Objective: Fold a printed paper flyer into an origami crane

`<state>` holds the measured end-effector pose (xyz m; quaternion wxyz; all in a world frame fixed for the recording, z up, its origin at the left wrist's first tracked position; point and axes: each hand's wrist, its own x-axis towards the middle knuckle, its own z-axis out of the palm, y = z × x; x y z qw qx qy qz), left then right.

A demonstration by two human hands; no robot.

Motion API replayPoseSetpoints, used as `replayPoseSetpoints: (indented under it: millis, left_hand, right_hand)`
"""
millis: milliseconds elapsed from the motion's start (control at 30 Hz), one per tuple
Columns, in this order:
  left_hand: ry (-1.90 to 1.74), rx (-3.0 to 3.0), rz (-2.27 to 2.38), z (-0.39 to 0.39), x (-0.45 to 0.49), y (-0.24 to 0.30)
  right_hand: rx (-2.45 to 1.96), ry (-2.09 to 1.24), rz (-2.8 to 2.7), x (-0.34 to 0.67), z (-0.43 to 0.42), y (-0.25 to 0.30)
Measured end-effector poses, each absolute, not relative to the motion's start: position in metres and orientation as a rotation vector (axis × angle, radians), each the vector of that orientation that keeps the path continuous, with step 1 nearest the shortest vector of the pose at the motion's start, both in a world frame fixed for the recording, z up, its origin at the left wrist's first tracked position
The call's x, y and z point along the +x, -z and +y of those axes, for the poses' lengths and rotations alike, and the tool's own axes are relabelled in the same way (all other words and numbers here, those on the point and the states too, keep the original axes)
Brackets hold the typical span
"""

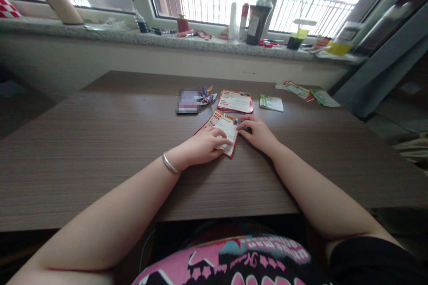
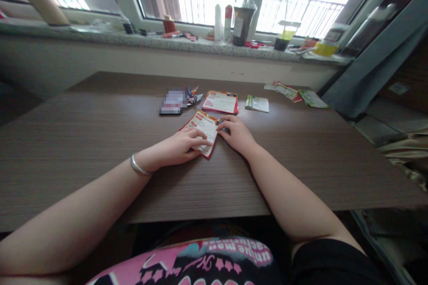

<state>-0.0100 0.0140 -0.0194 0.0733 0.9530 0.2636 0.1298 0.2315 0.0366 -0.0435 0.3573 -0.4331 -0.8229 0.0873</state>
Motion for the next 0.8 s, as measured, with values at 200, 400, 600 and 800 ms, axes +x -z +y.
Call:
replayPoseSetpoints:
  millis: [200, 400, 600, 800]
  left_hand:
    - [-0.385, 2.808, 0.783, 0.0122, -0.0088, 0.0199]
    - [-0.389, 2.766, 0.787, 0.0114, -0.0080, 0.0172]
    - [-0.374, 2.785, 0.826, 0.0109, -0.0076, 0.0158]
    - [-0.337, 2.909, 0.924, 0.0057, -0.0047, 0.0149]
  right_hand:
    - [-1.169, -0.246, -2.086, 0.2306, 0.0367, 0.0415]
    - [-1.209, -0.265, -2.070, 0.2285, 0.0357, 0.0391]
    - [-1.306, -0.388, -2.019, 0.2274, 0.0397, 0.0439]
    - [-1.161, -0.119, -2.205, 0.2317, 0.0358, 0.0431]
